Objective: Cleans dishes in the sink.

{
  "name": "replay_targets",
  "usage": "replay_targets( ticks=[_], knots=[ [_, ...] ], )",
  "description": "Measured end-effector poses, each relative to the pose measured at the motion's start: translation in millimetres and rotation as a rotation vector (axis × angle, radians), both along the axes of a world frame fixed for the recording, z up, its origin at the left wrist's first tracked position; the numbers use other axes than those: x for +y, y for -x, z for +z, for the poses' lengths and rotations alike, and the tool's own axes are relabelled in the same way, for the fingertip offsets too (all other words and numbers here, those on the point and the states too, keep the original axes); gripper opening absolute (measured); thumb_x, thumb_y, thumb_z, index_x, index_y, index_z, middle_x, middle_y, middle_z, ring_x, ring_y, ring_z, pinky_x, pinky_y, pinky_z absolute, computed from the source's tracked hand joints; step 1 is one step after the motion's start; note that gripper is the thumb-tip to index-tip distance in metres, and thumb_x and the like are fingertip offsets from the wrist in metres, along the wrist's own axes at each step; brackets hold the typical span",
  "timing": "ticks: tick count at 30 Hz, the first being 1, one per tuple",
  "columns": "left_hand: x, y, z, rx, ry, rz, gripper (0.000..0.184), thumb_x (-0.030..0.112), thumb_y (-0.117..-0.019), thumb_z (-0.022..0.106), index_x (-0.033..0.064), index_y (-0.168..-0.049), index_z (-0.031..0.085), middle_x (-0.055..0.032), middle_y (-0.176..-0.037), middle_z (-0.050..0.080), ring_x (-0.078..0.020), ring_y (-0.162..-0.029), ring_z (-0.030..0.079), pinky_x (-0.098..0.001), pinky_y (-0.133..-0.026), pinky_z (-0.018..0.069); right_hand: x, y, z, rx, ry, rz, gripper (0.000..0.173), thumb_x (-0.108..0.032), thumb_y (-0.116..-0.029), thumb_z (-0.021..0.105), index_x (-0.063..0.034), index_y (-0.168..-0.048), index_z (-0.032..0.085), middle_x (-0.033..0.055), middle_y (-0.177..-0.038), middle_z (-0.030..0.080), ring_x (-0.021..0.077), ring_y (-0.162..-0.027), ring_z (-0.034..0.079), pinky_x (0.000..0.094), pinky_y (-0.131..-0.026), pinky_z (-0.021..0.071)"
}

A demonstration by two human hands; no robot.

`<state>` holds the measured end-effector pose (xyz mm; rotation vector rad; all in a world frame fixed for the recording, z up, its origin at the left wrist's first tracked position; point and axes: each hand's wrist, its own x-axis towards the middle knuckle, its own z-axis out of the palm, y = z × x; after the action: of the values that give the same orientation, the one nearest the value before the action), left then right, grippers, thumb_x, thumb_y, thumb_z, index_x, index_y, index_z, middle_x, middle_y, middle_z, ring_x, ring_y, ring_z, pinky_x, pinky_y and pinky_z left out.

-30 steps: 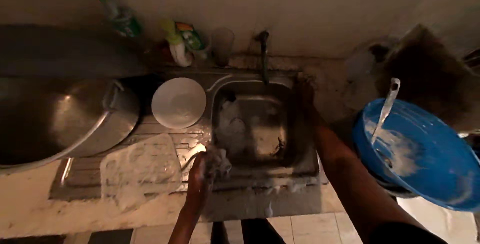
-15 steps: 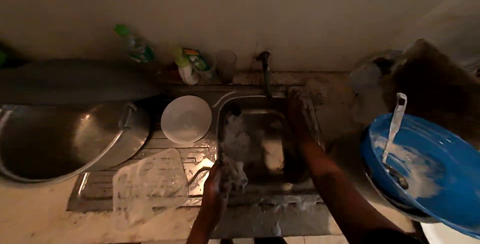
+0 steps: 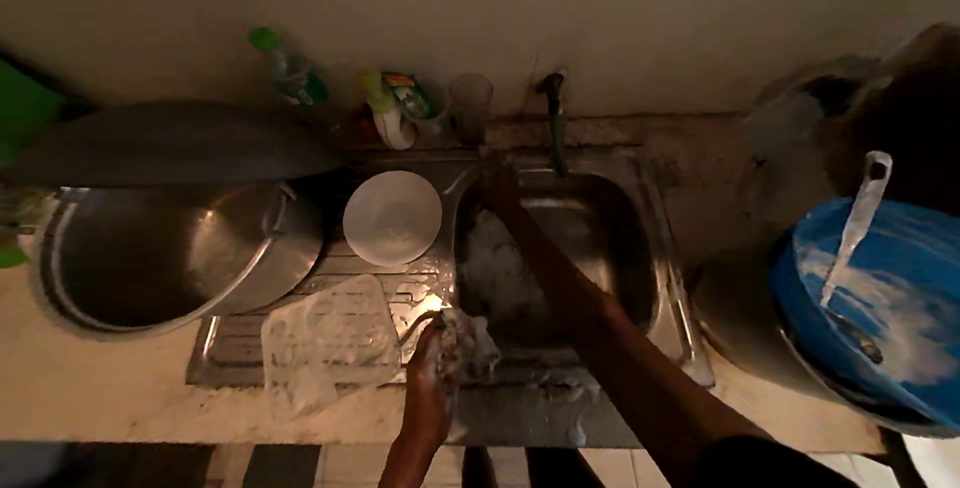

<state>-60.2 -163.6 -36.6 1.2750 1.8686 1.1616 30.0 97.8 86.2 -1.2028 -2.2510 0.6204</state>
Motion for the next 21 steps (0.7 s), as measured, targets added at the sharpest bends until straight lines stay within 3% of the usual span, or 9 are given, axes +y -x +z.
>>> replay_targets(
  ticks=[2, 3, 4, 6, 9, 11, 14, 18, 21],
  knots=[
    [-13.4, 10.7, 3.0, 0.009, -0.006, 0.031, 0.050, 0.007, -0.0835, 0.070, -0.0138, -0.127, 0.058, -0.0256, -0.133, 0.060, -0.0233, -0.124, 0.061, -0.0344, -0.107, 0.0495, 22.8, 45.6, -50.6, -0.125, 0.421, 0.056, 0.054, -0.012, -0.1044, 0.057, 0.0068, -0.152, 0.039, 0.0312, -0.159, 0.034, 0.0422, -0.148, 0.035, 0.0451, -0.123, 0.0282],
    [-20.7, 16.2, 5.0, 0.004, -0.013, 0.038, 0.051, 0.010, -0.0847, 0.072, -0.0140, -0.128, 0.058, -0.0258, -0.134, 0.060, -0.0227, -0.125, 0.060, -0.0341, -0.108, 0.0493, 20.7, 62.0, -93.3, -0.135, 0.461, 0.060, 0.066, -0.015, -0.1001, 0.065, 0.0006, -0.156, 0.035, 0.0262, -0.164, 0.027, 0.0405, -0.152, 0.030, 0.0518, -0.124, 0.0273],
    [-26.5, 20.2, 7.3, 0.004, -0.017, 0.051, 0.049, 0.012, -0.0862, 0.071, -0.0128, -0.128, 0.059, -0.0234, -0.132, 0.061, -0.0194, -0.123, 0.061, -0.0318, -0.106, 0.0504, 5.1, 70.6, -154.7, 0.008, 0.332, 0.035, 0.073, -0.017, -0.0908, 0.076, 0.0005, -0.153, 0.042, 0.0279, -0.161, 0.032, 0.0446, -0.147, 0.036, 0.0594, -0.119, 0.0338],
    [-35.4, 29.3, 14.0, 0.012, -0.009, 0.069, 0.048, 0.013, -0.0870, 0.070, -0.0116, -0.127, 0.059, -0.0199, -0.127, 0.064, -0.0147, -0.117, 0.063, -0.0289, -0.102, 0.0529, -39.5, 64.7, -203.9, -0.004, 0.387, 0.107, 0.076, -0.015, -0.0888, 0.074, -0.0026, -0.156, 0.040, 0.0258, -0.165, 0.027, 0.0437, -0.150, 0.030, 0.0586, -0.120, 0.0322],
    [-42.3, 41.1, 22.3, 0.018, -0.015, 0.087, 0.047, 0.014, -0.0854, 0.072, -0.0098, -0.124, 0.060, -0.0161, -0.121, 0.066, -0.0122, -0.111, 0.065, -0.0276, -0.098, 0.0546, -123.5, 8.1, -207.0, -0.099, 0.470, 0.291, 0.066, -0.020, -0.0937, 0.067, -0.0050, -0.154, 0.044, 0.0250, -0.159, 0.039, 0.0393, -0.143, 0.044, 0.0499, -0.117, 0.0408],
    [-47.5, 46.5, 22.3, -0.011, -0.045, 0.100, 0.046, 0.016, -0.0859, 0.073, -0.0093, -0.122, 0.061, -0.0144, -0.120, 0.066, -0.0119, -0.110, 0.065, -0.0282, -0.098, 0.0553, -152.0, -34.2, -198.9, -0.170, 0.628, 0.329, 0.071, -0.031, -0.0974, 0.066, -0.0059, -0.157, 0.037, 0.0236, -0.156, 0.043, 0.0387, -0.143, 0.044, 0.0532, -0.118, 0.0380],
    [-58.6, 53.7, 17.7, -0.029, -0.047, 0.105, 0.049, 0.019, -0.0899, 0.071, -0.0113, -0.126, 0.058, -0.0150, -0.125, 0.064, -0.0096, -0.116, 0.062, -0.0270, -0.101, 0.0531, -141.3, -64.3, -211.1, -0.217, 0.788, 0.328, 0.064, -0.043, -0.1042, 0.053, -0.0063, -0.155, 0.040, 0.0219, -0.154, 0.047, 0.0355, -0.142, 0.046, 0.0521, -0.118, 0.0372],
    [-51.0, 42.9, 17.2, -0.040, 0.039, 0.138, 0.048, 0.012, -0.0859, 0.070, -0.0145, -0.124, 0.057, -0.0173, -0.120, 0.065, -0.0069, -0.108, 0.063, -0.0223, -0.096, 0.0524, -117.7, -98.3, -185.5, -0.336, 1.037, 0.339, 0.049, -0.029, -0.1085, 0.050, -0.0081, -0.153, 0.046, 0.0154, -0.155, 0.049, 0.0309, -0.143, 0.046, 0.0517, -0.120, 0.0349],
    [-44.3, 40.2, 14.5, -0.056, 0.037, 0.101, 0.052, 0.015, -0.0866, 0.074, -0.0132, -0.127, 0.057, -0.0182, -0.123, 0.065, -0.0097, -0.111, 0.064, -0.0247, -0.098, 0.0536, -89.3, -185.5, -205.1, -0.514, 0.993, 0.324, 0.047, -0.025, -0.1021, 0.060, 0.0019, -0.140, 0.055, 0.0286, -0.139, 0.057, 0.0463, -0.130, 0.053, 0.0666, -0.109, 0.0392]
  ],
)
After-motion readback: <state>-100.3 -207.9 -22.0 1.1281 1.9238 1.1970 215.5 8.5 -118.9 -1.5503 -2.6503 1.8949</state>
